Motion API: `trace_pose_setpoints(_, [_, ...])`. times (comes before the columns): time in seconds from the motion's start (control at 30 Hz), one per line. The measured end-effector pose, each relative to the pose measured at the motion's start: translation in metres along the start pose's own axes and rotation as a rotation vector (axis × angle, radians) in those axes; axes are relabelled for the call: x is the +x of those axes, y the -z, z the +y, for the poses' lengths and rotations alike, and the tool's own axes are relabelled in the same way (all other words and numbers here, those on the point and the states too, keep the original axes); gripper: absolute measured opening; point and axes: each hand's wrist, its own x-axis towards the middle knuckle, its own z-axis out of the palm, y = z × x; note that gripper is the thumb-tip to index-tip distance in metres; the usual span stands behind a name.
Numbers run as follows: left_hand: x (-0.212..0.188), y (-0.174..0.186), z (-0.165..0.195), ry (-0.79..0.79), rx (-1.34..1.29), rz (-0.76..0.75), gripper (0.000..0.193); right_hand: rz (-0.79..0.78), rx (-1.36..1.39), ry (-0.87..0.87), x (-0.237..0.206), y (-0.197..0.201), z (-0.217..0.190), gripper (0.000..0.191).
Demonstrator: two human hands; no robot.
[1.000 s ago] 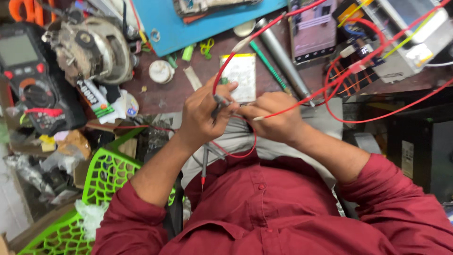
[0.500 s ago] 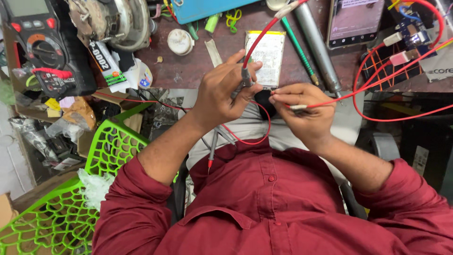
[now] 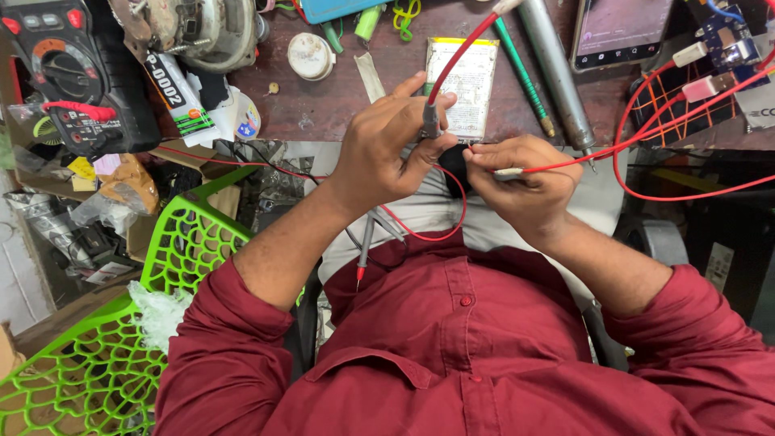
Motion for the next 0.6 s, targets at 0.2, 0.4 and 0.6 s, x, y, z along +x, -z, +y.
trace_pose_setpoints(0.2, [0.001,0.001,0.0,-0.004,-0.018,-0.001,0.034,-0.042,-0.028,-0.009,0.006,0.003,-0.008,0.019])
trace_pose_setpoints(0.4, [0.0,0.001,0.0,-0.005,-0.005,0.0,0.033,-0.126,-0.143,0.036,0.01,0.007,-0.014,0.027])
trace_pose_setpoints(0.6, [0.0,0.001,0.0,0.006,-0.011,-0.001,0.033,-0.141,-0.135,0.101,0.008,0.012,-0.014,0.026])
